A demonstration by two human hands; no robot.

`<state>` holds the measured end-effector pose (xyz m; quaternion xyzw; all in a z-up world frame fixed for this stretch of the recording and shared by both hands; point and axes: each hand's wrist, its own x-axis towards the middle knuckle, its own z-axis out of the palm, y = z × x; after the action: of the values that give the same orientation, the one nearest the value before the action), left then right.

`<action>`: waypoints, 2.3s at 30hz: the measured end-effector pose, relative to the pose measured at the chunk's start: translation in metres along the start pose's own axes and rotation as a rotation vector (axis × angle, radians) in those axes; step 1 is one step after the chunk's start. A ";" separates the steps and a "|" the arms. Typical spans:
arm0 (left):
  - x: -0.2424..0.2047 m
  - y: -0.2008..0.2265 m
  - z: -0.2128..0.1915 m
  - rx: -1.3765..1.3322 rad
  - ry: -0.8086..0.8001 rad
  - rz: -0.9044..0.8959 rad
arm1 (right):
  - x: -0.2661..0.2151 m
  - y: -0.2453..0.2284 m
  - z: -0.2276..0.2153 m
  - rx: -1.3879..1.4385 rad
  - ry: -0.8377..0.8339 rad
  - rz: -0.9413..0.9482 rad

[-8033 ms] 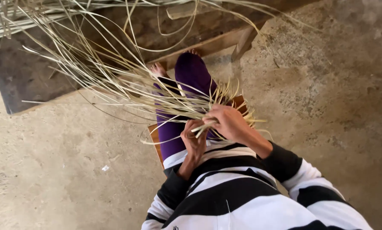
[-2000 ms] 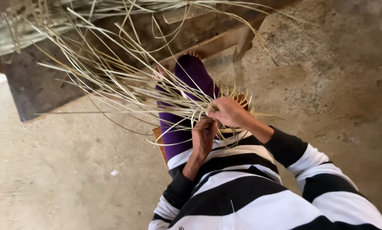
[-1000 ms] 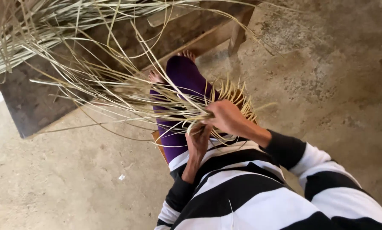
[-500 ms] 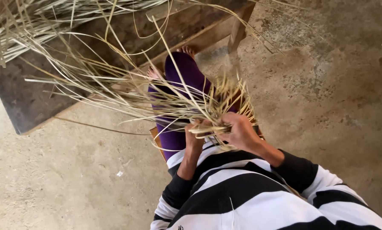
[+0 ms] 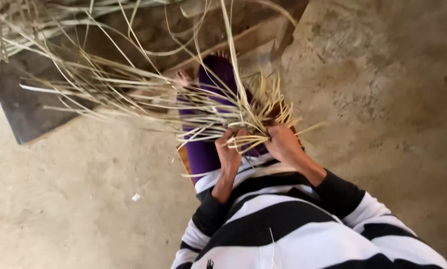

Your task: Weaving dried straw strands together using hands and a wooden block to flatten the weave.

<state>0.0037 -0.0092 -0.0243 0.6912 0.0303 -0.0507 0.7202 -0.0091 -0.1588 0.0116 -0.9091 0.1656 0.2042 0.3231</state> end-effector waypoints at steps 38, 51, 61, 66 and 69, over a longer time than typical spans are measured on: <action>-0.001 0.035 0.013 0.333 -0.003 0.243 | 0.044 -0.029 -0.030 -0.125 -0.279 -0.224; -0.001 0.041 0.014 0.127 0.123 0.045 | 0.020 -0.017 -0.053 -0.450 0.179 -0.600; -0.008 0.033 0.016 -0.079 -0.024 0.019 | -0.045 -0.037 -0.067 -0.243 -0.050 -0.524; -0.008 0.024 0.011 -0.034 0.012 -0.105 | -0.068 -0.020 -0.010 -0.194 -0.045 -0.812; -0.007 0.018 0.007 0.024 0.027 -0.166 | -0.065 0.004 0.018 -0.221 -0.015 -0.928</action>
<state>-0.0014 -0.0148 -0.0049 0.6956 0.0967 -0.1013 0.7046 -0.0714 -0.1387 0.0276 -0.9144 -0.2831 0.0614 0.2826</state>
